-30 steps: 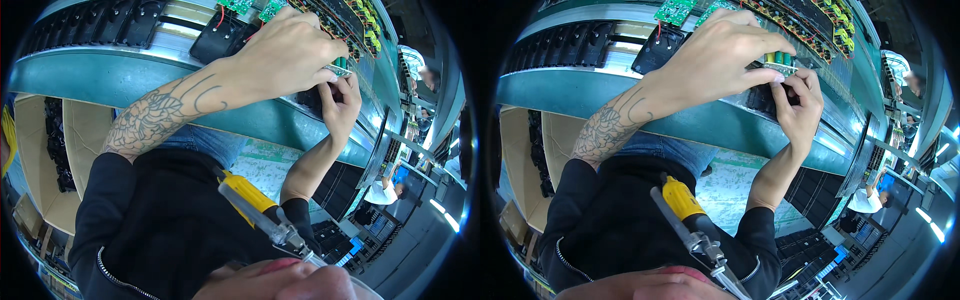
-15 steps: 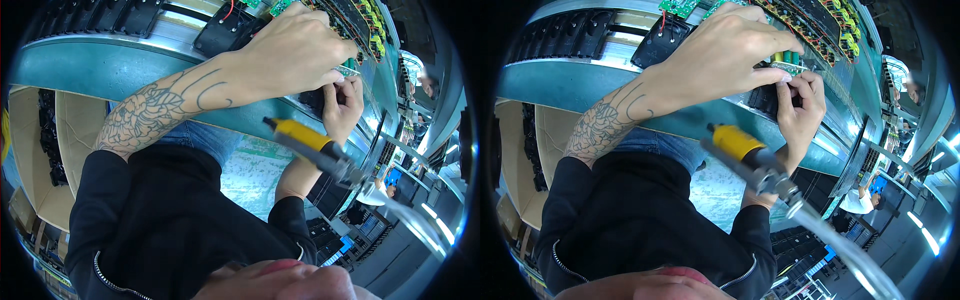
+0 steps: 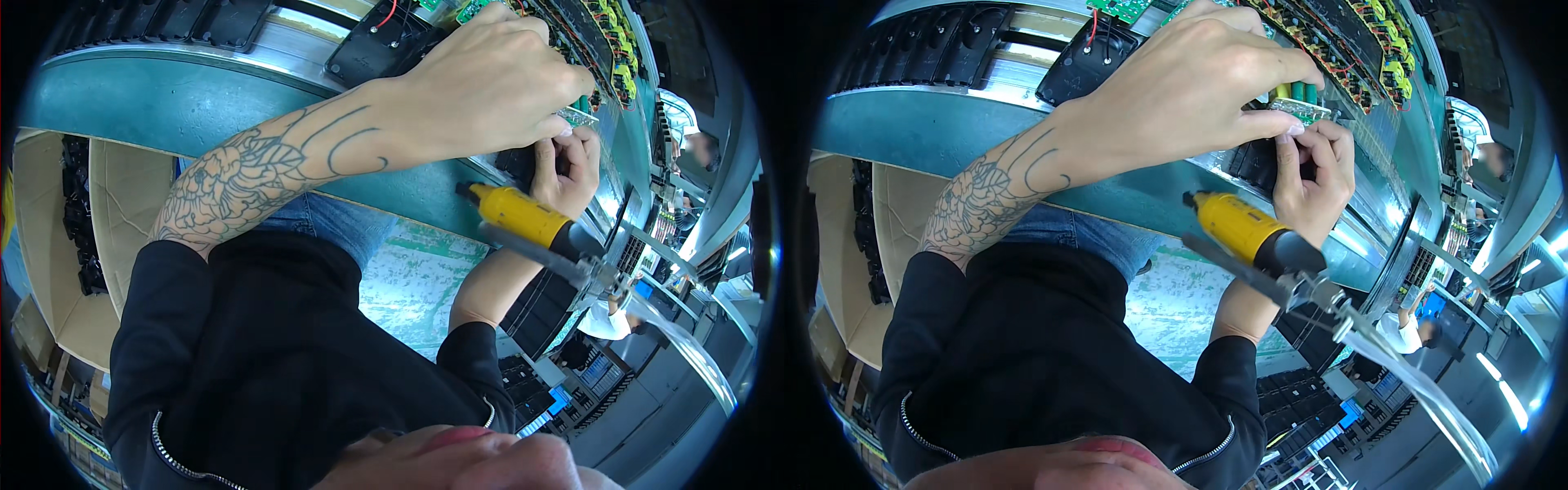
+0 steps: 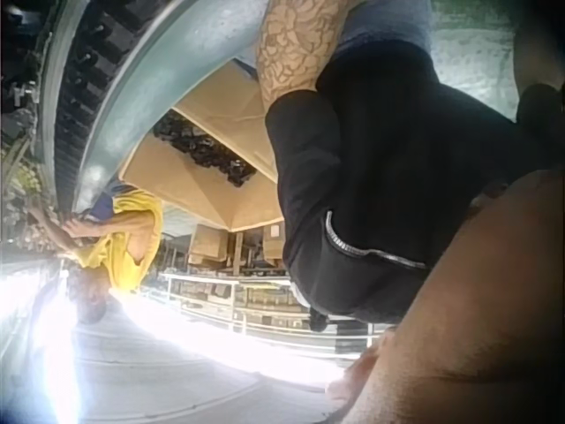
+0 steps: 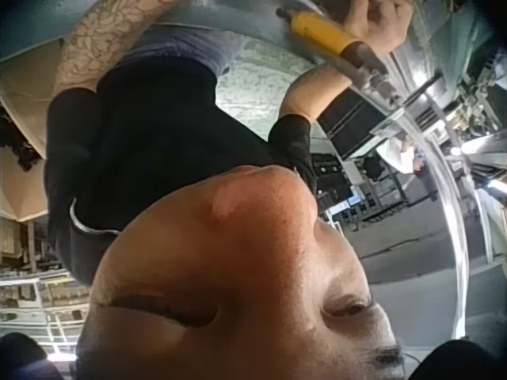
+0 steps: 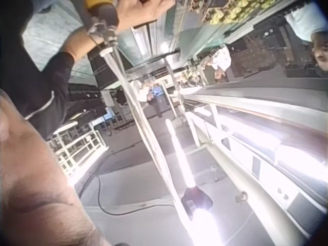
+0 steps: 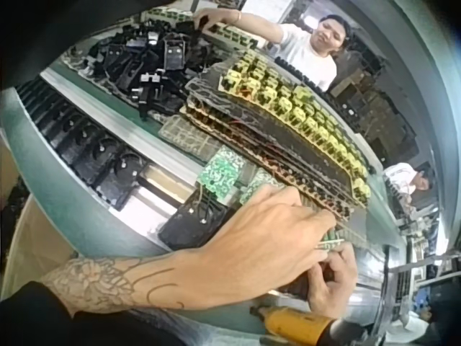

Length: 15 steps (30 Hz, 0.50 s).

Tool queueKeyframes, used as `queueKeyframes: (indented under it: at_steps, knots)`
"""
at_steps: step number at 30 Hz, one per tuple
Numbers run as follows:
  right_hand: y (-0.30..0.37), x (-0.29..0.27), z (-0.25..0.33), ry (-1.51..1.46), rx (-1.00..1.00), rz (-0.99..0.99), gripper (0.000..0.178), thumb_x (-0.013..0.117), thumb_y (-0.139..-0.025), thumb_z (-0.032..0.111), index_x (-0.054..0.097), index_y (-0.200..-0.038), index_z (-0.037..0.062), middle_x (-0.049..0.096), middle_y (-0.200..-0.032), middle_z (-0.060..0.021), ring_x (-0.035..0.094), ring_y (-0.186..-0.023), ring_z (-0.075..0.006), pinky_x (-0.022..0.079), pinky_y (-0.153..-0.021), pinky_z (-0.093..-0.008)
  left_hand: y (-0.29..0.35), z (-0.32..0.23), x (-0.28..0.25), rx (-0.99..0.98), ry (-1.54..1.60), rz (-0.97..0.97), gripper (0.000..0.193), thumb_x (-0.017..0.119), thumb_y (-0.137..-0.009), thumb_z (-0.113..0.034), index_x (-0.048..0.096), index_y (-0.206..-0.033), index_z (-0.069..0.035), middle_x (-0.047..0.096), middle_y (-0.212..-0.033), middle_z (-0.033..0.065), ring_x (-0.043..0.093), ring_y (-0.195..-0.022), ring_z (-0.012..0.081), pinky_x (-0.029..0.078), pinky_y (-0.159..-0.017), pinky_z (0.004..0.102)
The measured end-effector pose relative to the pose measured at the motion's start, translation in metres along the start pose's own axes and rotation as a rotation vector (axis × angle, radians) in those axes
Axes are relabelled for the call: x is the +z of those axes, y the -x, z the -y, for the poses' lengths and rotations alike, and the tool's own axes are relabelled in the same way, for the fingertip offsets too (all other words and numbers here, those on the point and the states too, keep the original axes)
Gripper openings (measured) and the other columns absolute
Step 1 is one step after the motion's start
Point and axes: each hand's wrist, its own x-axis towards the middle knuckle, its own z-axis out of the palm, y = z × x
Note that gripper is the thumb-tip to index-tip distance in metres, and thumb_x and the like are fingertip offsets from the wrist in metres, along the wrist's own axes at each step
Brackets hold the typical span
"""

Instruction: Assemble electronic components onto a base and secure them using an electric screwdriver on a production line.

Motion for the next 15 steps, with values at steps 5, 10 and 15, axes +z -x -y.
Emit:
queueKeyframes:
  at_steps: [5,10,15]
  knots:
    - [-0.0014,-0.0012,0.0001,0.013,-0.064,0.025,0.009,0.073,-0.083,0.001,0.069,-0.09,-0.0043,0.059,-0.094,-0.0082,0.049,-0.071,-0.0137,0.041,-0.062,-0.0236,-0.0015,0.0009,-0.0013,-0.004,-0.019,0.057,0.012,0.066,-0.084,-0.016,0.06,-0.079,-0.006,0.062,-0.074,0.0051,0.049,-0.075,0.0168,0.039,-0.077,0.0303]
    - [-0.0011,0.001,-0.0009,0.001,-0.071,0.029,0.009,0.072,-0.083,0.0,0.069,-0.091,-0.0044,0.06,-0.094,-0.0082,0.049,-0.071,-0.0139,0.041,-0.061,-0.0236,0.0002,0.0014,-0.0004,0.014,-0.058,0.038,0.012,0.066,-0.083,-0.016,0.061,-0.078,-0.006,0.061,-0.074,0.0048,0.05,-0.075,0.0165,0.039,-0.076,0.03]
    - [-0.0018,-0.002,-0.0003,0.017,-0.074,0.039,0.009,0.072,-0.083,0.0,0.069,-0.09,-0.0044,0.06,-0.094,-0.008,0.049,-0.071,-0.0139,0.041,-0.061,-0.0236,-0.0008,0.0007,0.0013,0.012,-0.042,0.007,0.012,0.066,-0.083,-0.016,0.061,-0.079,-0.006,0.061,-0.073,0.0046,0.049,-0.074,0.0165,0.04,-0.076,0.0298]
